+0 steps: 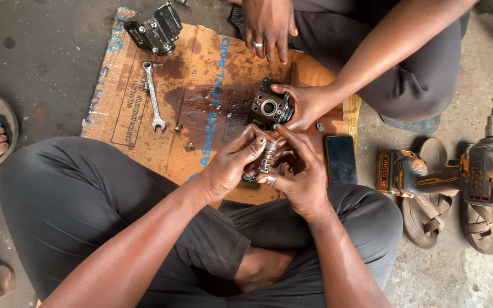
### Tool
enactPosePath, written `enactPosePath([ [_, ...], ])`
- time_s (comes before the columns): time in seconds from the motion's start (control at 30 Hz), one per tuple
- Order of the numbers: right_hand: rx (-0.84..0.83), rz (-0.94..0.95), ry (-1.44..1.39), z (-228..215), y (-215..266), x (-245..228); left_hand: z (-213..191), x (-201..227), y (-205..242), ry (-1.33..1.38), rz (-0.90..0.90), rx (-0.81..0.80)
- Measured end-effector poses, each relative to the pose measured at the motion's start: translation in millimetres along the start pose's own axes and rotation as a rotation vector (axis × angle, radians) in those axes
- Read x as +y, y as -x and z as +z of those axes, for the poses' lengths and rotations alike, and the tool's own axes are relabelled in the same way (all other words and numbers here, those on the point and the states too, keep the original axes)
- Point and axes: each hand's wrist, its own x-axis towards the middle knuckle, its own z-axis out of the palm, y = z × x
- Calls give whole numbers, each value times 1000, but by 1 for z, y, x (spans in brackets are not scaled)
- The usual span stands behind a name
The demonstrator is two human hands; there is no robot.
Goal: Manually disassembling and inspecting internal engine or pump components.
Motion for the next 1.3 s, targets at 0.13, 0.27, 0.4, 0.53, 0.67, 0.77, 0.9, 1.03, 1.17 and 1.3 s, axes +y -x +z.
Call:
enactPosePath([
  [0.13,-4,-316,432,1,0,-12,12,9,2,52,-54,12],
  [0.27,57,-351,556,2,0,-15,9,-1,2,17,-7,32],
  [0.4,66,-434,605,1,1,-17,7,-9,2,-46,61,-5],
  [0.53,85,-484,643,-1,1,-15,9,-6,3,-134,82,-17],
  [0.67,89,-464,644,-1,3,-12,13,0,3,-155,62,2],
  [0.77,70,-433,613,1,1,-16,10,-5,2,-95,63,6],
  [0.9,69,-380,614,2,1,-17,7,-10,2,-65,59,4],
  [1.03,40,-204,442,-1,-4,-1,3,-16,-7,-85,45,82],
  [1.17,127,398,60,-6,-13,26,4,0,-2,-521,207,154],
  [1.3,48,605,-226,-8,-15,31,9,12,2,-1058,561,150],
])
